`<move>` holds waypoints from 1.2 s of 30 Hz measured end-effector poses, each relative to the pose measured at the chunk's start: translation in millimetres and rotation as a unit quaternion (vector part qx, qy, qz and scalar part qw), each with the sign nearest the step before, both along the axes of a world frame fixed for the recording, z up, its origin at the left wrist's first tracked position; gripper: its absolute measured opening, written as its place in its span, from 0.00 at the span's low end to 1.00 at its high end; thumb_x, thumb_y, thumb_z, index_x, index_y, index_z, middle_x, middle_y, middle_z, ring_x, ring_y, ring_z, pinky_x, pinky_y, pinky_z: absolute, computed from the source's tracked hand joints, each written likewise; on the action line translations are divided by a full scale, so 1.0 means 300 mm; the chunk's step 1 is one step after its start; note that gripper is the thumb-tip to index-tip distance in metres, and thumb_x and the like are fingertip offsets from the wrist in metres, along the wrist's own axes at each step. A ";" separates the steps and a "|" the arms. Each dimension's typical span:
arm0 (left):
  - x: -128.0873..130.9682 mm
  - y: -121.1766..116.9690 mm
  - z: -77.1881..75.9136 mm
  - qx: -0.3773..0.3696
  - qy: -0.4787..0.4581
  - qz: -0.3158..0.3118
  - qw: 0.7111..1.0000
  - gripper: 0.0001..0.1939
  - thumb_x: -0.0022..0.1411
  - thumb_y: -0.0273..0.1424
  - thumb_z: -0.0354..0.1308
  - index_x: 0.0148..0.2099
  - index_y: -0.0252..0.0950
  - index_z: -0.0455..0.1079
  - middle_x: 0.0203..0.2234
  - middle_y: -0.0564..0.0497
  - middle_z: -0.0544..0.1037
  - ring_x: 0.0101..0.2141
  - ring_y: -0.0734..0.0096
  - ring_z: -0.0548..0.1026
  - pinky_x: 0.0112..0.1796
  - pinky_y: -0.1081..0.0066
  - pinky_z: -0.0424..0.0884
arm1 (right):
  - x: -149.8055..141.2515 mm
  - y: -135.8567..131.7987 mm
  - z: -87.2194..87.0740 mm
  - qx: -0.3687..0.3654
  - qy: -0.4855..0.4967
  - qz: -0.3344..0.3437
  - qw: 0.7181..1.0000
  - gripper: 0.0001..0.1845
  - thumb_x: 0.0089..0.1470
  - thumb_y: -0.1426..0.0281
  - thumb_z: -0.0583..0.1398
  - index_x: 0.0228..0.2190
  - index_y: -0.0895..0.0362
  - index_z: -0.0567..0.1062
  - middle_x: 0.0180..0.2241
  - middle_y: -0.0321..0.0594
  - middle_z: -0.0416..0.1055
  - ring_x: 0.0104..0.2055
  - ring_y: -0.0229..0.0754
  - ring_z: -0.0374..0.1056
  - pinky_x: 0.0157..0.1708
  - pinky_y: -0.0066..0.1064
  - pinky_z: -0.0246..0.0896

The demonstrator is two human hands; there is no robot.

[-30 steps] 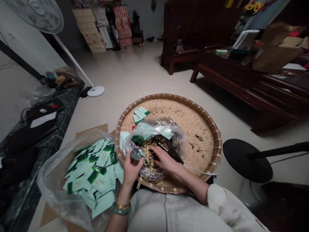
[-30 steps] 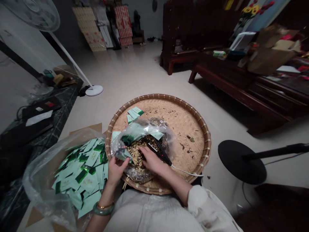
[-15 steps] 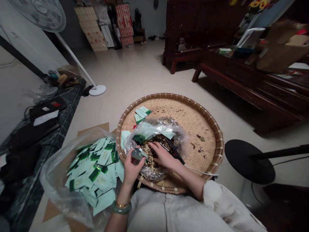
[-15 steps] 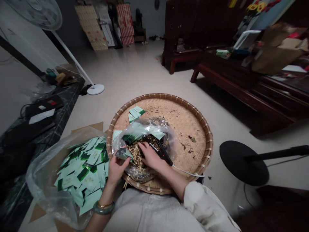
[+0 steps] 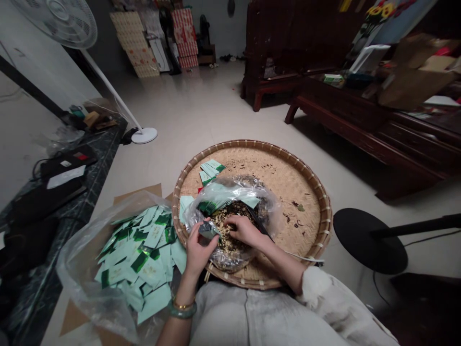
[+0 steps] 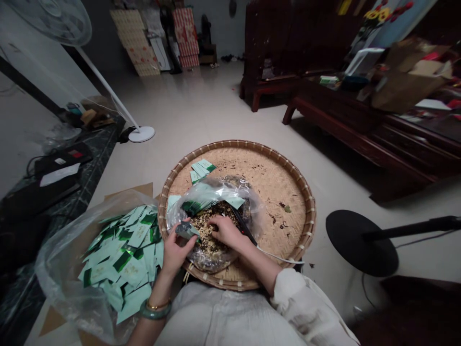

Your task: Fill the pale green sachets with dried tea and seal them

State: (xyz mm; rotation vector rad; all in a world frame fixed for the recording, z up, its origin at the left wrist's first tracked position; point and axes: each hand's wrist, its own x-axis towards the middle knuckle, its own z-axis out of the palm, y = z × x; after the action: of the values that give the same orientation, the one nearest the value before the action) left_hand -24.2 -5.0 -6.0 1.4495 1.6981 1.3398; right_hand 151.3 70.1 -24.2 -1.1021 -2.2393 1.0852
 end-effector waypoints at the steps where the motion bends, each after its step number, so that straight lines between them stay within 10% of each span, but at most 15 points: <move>1: 0.003 0.003 0.003 0.011 0.019 -0.013 1.000 0.20 0.50 0.33 0.63 0.46 0.34 0.69 0.44 0.42 0.75 0.45 0.60 0.73 0.48 0.60 0.68 | 0.012 0.001 0.000 -0.017 0.018 -0.026 0.999 0.18 0.42 0.82 0.61 0.37 0.58 0.77 0.38 0.41 0.75 0.42 0.43 0.70 0.45 0.34 0.62; 9: 0.055 0.030 0.007 0.020 0.116 -0.073 0.990 0.22 0.53 0.30 0.59 0.52 0.37 0.66 0.43 0.45 0.72 0.46 0.60 0.71 0.46 0.61 0.69 | 0.102 0.019 0.133 -0.100 0.144 -0.132 0.976 0.11 0.43 0.72 0.63 0.33 0.59 0.78 0.34 0.40 0.78 0.37 0.42 0.72 0.40 0.33 0.65; 18: 0.097 0.045 -0.019 0.034 0.126 -0.087 0.988 0.25 0.52 0.27 0.59 0.54 0.40 0.65 0.42 0.45 0.71 0.45 0.60 0.71 0.46 0.59 0.69 | 0.053 -0.037 0.304 0.061 0.129 -0.075 0.987 0.13 0.47 0.76 0.61 0.37 0.57 0.77 0.39 0.42 0.75 0.42 0.42 0.71 0.41 0.32 0.66; 29: 0.083 0.040 -0.036 0.019 0.112 -0.087 0.990 0.28 0.50 0.28 0.61 0.55 0.39 0.65 0.44 0.45 0.72 0.45 0.59 0.72 0.43 0.62 0.71 | 0.040 -0.062 0.318 -0.022 0.217 -0.043 0.975 0.14 0.53 0.74 0.56 0.42 0.56 0.75 0.44 0.43 0.73 0.47 0.40 0.69 0.46 0.33 0.66; 36: 0.052 0.027 -0.003 0.024 0.093 -0.068 0.993 0.22 0.53 0.29 0.59 0.53 0.38 0.66 0.43 0.45 0.72 0.45 0.61 0.71 0.43 0.64 0.71 | 0.078 0.009 0.170 0.006 0.156 -0.159 0.975 0.12 0.56 0.73 0.53 0.39 0.57 0.75 0.39 0.42 0.75 0.40 0.41 0.71 0.41 0.33 0.67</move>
State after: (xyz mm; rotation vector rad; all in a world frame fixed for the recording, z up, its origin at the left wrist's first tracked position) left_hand -8.6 3.0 -6.8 1.7322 1.6561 1.2133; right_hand 174.7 72.9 26.8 -1.1470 -1.7560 1.0255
